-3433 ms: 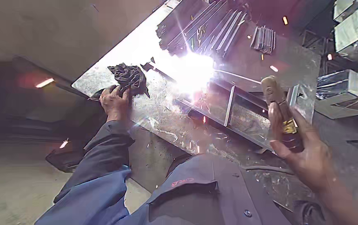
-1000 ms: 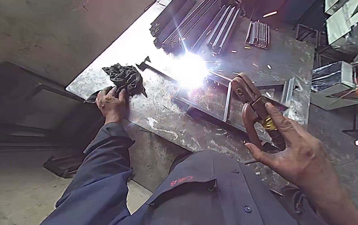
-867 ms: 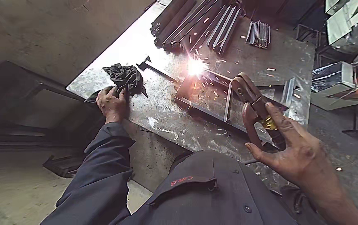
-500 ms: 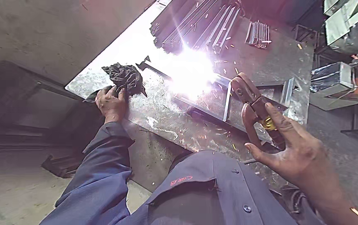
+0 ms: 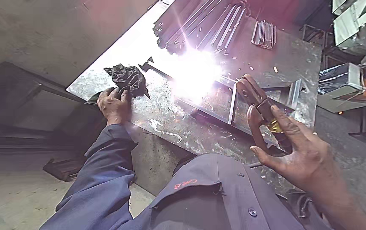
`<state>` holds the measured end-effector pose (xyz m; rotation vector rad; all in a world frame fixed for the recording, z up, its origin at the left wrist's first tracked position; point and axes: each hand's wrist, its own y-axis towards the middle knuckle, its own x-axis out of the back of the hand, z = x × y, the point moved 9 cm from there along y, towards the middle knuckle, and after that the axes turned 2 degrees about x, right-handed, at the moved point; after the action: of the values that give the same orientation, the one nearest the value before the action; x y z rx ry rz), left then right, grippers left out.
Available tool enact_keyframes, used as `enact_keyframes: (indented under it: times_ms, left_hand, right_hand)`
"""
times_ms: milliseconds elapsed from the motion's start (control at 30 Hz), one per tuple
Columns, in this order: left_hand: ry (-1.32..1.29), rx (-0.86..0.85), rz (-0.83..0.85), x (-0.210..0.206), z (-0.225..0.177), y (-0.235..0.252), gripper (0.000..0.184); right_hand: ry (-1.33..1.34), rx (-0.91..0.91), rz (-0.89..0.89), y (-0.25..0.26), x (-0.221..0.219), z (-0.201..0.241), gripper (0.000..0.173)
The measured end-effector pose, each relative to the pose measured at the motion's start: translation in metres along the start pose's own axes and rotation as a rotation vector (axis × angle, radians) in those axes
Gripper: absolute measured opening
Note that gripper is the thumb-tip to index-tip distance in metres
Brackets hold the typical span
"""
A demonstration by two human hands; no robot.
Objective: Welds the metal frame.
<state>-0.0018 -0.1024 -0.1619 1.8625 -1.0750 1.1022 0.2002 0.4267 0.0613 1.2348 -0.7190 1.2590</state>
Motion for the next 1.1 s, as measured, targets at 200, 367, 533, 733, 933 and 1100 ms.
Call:
enact_keyframes:
  times_ms: [200, 367, 533, 733, 933, 1100]
  left_hand:
    - [-0.009, 0.005, 0.009, 0.0027, -0.0017, -0.001, 0.057]
    - [-0.002, -0.019, -0.001, -0.0004, 0.0005, 0.0012, 0.055]
    - [-0.004, -0.004, -0.006, 0.0006, 0.0013, 0.0012, 0.055]
    - [-0.003, -0.01, 0.002, 0.0007, -0.0002, -0.0002, 0.056]
    - [-0.01, 0.0, -0.013, -0.0004, 0.0024, 0.0012, 0.056]
    - [-0.026, -0.02, -0.019, 0.0024, -0.0015, -0.0008, 0.055]
  right_hand:
    - [-0.015, 0.002, 0.007, -0.0012, 0.0002, -0.0005, 0.093]
    - [0.001, -0.002, 0.007, -0.0005, -0.0015, -0.0009, 0.094]
    - [0.002, 0.0, 0.003, 0.0006, -0.0026, -0.0007, 0.093]
    - [-0.008, 0.007, -0.019, -0.0013, 0.0011, 0.0013, 0.092]
    - [-0.013, 0.002, -0.011, -0.0027, 0.0017, 0.0007, 0.092]
    - [0.011, -0.005, -0.011, -0.0012, -0.0021, -0.0022, 0.093]
